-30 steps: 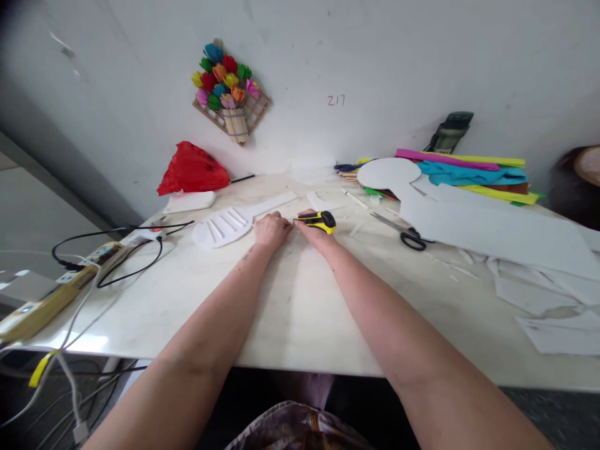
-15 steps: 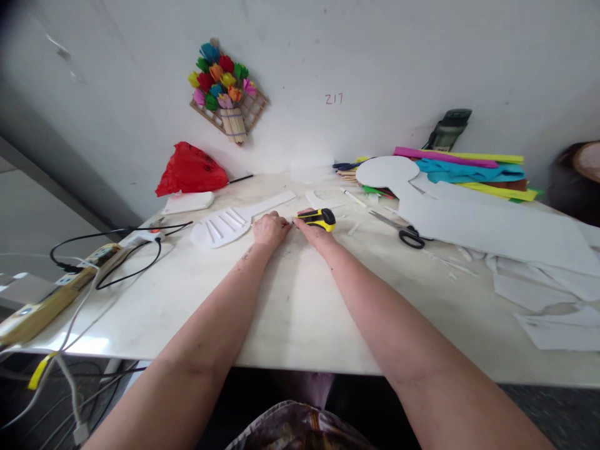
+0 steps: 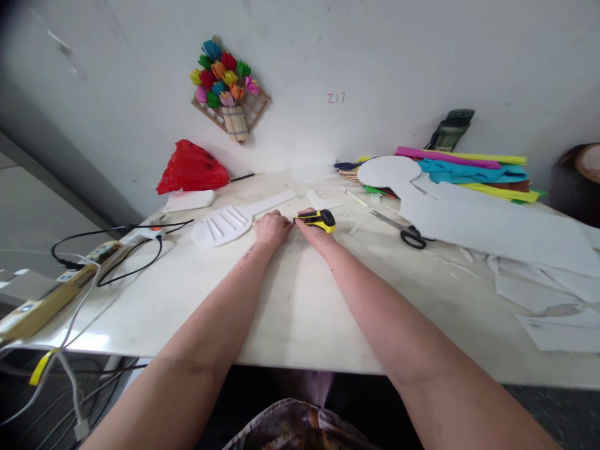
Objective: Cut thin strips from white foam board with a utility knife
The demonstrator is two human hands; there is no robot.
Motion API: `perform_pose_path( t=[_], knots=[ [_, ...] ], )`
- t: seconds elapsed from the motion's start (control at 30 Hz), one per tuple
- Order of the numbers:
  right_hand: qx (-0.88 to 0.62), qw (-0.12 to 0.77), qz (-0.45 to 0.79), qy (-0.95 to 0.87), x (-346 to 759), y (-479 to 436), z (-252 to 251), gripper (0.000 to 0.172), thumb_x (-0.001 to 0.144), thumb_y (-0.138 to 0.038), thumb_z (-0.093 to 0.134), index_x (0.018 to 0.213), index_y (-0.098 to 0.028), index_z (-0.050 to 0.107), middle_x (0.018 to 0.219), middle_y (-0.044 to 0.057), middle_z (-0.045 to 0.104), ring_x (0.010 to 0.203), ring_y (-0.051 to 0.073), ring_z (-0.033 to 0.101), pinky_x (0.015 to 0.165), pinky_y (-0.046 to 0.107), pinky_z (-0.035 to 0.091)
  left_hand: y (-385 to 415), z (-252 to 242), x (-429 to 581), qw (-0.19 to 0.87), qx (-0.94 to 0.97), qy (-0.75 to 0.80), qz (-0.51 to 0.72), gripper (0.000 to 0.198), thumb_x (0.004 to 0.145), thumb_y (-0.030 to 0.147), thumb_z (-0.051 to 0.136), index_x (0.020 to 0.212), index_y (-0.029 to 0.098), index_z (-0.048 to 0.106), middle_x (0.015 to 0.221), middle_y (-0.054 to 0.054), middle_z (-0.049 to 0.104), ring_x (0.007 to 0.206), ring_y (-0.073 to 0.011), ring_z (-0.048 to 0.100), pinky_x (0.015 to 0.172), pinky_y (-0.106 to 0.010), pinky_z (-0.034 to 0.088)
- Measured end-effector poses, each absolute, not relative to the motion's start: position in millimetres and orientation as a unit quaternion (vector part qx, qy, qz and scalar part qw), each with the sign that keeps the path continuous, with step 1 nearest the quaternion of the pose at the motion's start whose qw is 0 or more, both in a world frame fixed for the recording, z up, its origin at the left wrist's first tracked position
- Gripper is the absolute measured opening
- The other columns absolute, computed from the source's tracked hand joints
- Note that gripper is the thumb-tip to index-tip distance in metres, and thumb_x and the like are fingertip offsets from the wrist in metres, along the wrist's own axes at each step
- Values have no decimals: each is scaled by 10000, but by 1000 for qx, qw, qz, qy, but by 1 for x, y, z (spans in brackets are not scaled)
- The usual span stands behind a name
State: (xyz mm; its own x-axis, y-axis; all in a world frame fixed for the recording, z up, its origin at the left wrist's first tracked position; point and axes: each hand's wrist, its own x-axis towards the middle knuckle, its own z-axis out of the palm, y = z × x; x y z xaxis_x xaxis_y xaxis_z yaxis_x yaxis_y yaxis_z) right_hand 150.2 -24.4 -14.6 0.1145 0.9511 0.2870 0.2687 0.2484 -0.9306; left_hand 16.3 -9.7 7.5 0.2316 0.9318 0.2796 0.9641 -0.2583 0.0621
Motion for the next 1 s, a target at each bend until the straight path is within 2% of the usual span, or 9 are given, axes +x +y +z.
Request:
perform_pose_path(
  t=[0.3, 0.53, 1.0],
  knots=[
    [-533, 536, 317, -573, 152, -27, -14, 119, 771, -251, 547, 887, -223, 543, 884, 33, 635, 963, 184, 605, 855, 338, 472, -10, 8, 15, 58, -783, -605, -131, 293, 860, 382, 481, 957, 259, 730, 1035, -74, 624, 980, -253, 573, 749, -342, 455],
    [-525, 536, 314, -582, 152, -24, -16, 119, 762, -199, 526, 878, -222, 532, 948, 33, 614, 943, 171, 603, 838, 329, 483, -9, 7, 16, 55, -782, -606, -132, 286, 861, 387, 489, 964, 271, 729, 1038, -77, 622, 985, -249, 564, 765, -340, 450],
    [-534, 533, 298, -585, 152, -22, -18, 96, 757, -220, 543, 852, -224, 530, 886, 17, 625, 927, 169, 607, 848, 339, 486, -10, 7, 15, 62, -785, -602, -135, 282, 860, 394, 495, 960, 278, 733, 1029, -68, 625, 970, -244, 569, 745, -335, 454]
  ],
)
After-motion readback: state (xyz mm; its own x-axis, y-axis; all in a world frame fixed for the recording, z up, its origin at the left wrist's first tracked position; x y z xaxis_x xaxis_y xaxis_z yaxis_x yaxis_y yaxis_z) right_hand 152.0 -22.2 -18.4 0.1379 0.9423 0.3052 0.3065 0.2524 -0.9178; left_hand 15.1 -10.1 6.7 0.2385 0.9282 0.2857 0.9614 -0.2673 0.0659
